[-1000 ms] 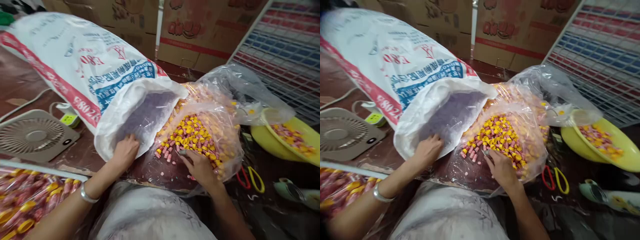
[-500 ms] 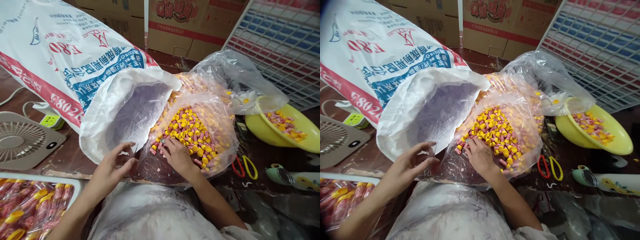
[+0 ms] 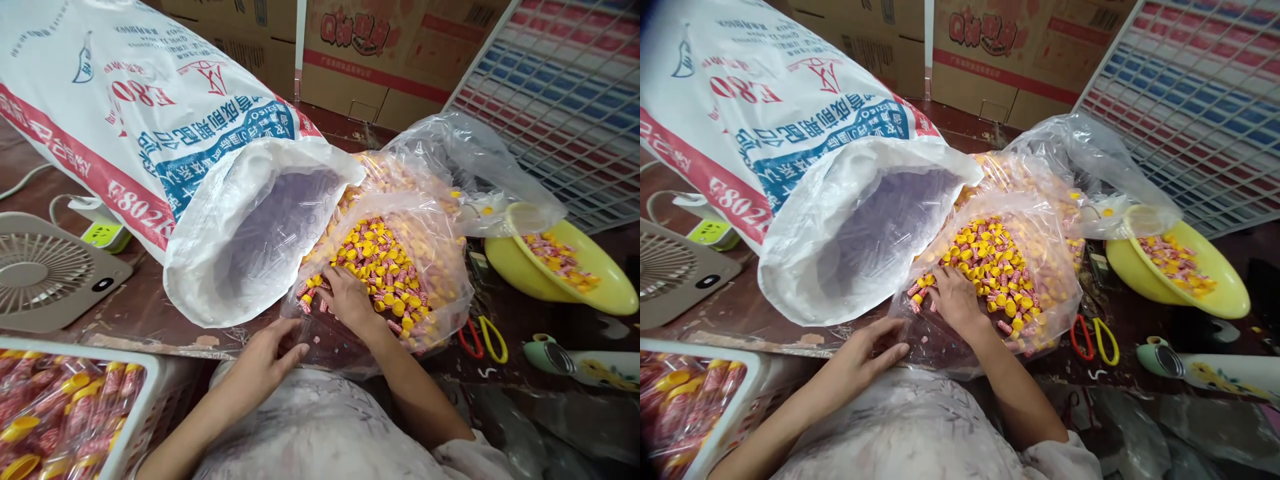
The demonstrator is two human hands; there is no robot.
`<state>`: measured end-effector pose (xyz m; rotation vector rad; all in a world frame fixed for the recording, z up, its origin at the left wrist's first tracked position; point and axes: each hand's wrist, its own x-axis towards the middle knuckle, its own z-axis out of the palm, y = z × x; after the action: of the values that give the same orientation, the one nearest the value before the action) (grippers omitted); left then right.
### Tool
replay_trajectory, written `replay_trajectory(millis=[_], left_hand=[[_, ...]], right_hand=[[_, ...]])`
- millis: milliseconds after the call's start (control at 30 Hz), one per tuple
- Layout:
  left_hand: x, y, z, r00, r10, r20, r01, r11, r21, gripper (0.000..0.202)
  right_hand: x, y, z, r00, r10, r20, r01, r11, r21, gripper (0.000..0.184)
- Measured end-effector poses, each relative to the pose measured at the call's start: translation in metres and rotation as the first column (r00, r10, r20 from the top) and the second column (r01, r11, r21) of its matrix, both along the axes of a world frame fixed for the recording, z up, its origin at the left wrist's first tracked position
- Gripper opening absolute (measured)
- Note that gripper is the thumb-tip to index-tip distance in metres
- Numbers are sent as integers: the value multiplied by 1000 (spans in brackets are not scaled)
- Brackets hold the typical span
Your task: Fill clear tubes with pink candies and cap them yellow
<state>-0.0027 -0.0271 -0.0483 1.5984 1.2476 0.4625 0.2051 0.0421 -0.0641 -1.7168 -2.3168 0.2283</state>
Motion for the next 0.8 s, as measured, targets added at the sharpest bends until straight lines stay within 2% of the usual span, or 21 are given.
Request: replay_trajectory(millis=[133, 233, 267, 300, 367, 400, 433, 467, 533, 600, 700, 733, 800], left_hand=[[3, 1, -8, 998, 54, 24, -54, 998, 13, 49], [4, 3, -6, 996, 64, 66, -62, 997, -41, 47], [5, 4, -4, 995, 60, 81, -56, 997, -58, 46], [7, 5, -2, 994, 55, 99, -48, 996, -73, 45], [10, 7, 2, 988, 47, 146, -33, 995, -95, 44], [12, 7, 5, 983, 44, 180, -25, 994, -103, 43], [14, 8, 8, 974, 40, 225, -15, 994, -112, 40], [16, 8, 10, 959, 37, 279, -2, 992, -125, 38], [18, 8, 15, 916, 48, 399, 21, 986, -166, 33], [19, 7, 18, 861, 100, 499, 20, 973, -229, 30], [18, 6, 19, 790, 204, 579, 0, 943, -332, 28], [17, 6, 19, 770, 232, 594, 0, 931, -365, 28], [17, 6, 17, 740, 273, 614, 2, 913, -408, 28]], right_hand=[[3, 4, -5, 986, 80, -144, -77, 997, 25, 5], [4, -2, -2, 963, 27, -269, -18, 999, 36, 5], [4, -6, 0, 922, 4, -388, 6, 1000, 25, 5], [3, -12, 3, 846, -15, -533, 16, 1000, -2, 9], [0, -25, 10, 618, -44, -785, -18, 997, -70, 17], [-1, -30, 14, 532, -50, -845, -53, 994, -92, 19], [-2, -36, 18, 511, -45, -858, -83, 991, -102, 17], [-3, -40, 21, 537, -31, -843, -97, 990, -99, 14], [-2, -46, 27, 641, 37, -767, -128, 990, -60, 15], [-1, -50, 31, 725, 167, -668, -214, 977, 12, 23], [-2, -55, 31, 776, 341, -531, -307, 939, 153, 52], [-3, -56, 30, 789, 362, -496, -298, 932, 207, 58], [-5, -57, 28, 804, 387, -451, -276, 915, 293, 58]])
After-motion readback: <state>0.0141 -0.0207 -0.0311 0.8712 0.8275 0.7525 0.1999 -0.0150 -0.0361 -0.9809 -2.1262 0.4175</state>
